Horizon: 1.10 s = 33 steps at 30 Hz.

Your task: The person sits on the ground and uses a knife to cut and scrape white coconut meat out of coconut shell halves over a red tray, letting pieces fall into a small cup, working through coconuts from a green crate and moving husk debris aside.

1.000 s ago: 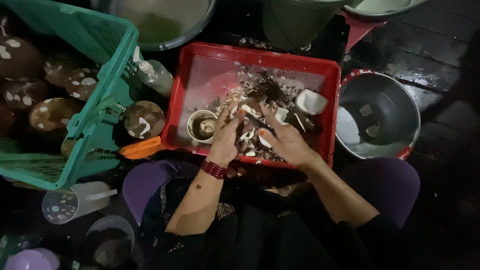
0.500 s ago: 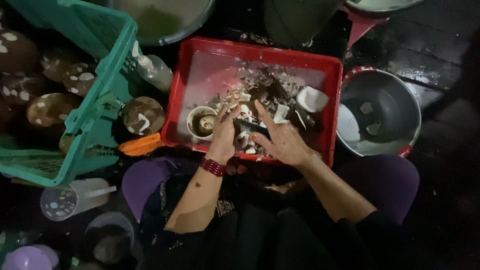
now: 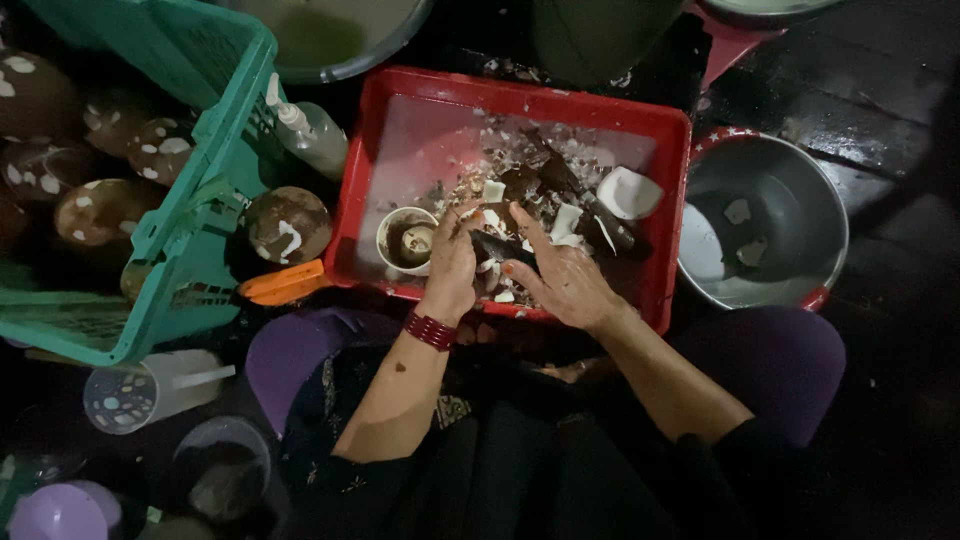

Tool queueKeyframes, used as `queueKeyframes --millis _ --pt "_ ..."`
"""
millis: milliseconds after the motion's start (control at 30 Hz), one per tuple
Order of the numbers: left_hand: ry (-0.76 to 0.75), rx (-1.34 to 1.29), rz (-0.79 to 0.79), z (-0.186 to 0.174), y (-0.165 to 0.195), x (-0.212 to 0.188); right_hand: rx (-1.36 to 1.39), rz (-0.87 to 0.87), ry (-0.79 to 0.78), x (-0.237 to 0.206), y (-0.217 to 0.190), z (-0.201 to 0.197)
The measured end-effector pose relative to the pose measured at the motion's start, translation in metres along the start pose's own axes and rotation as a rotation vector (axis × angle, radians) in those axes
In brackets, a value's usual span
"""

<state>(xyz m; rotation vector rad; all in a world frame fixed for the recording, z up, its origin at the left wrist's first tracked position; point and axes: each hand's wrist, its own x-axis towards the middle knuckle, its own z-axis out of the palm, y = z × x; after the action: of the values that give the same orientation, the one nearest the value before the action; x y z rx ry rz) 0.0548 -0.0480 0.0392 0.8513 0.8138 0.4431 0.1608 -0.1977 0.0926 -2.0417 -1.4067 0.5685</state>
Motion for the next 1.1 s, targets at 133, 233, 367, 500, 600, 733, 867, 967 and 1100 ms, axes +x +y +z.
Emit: queueKeyframes --millis 133,233,367,500,600,733,867,967,1100 --pt "-0.014 0.012 0.031 -0.005 -0.002 0.0 -0.03 -0.027 0.014 -0.001 0.001 0.006" --pt "-0.012 -0.015 0.0 -0.006 -0.008 0.0 -0.085 -0.018 0.023 0.0 0.001 0.01" --pt "0.03 0.049 -0.017 0.002 -0.027 -0.001 -0.047 0.187 -0.102 0.007 0.002 0.016" --pt "-0.053 -0.001 0.023 0.005 -0.03 -0.007 -0.068 0.106 -0.004 0.008 0.003 0.01" --pt "-0.034 0.102 -0.088 -0.002 -0.011 -0.009 0.028 -0.009 0.011 0.004 0.001 -0.001" --pt "-0.122 0.05 0.034 -0.002 0.006 -0.015 -0.02 0.054 -0.101 0.004 -0.005 -0.015" --pt "-0.106 0.093 0.082 0.002 0.008 -0.015 -0.096 0.188 -0.191 0.004 -0.011 -0.017" --pt "-0.097 0.158 0.13 0.002 0.008 -0.014 -0.033 0.024 -0.08 0.001 -0.011 -0.015" --pt "-0.046 0.051 -0.032 0.003 0.006 -0.014 -0.111 0.03 -0.023 -0.001 -0.008 -0.009"
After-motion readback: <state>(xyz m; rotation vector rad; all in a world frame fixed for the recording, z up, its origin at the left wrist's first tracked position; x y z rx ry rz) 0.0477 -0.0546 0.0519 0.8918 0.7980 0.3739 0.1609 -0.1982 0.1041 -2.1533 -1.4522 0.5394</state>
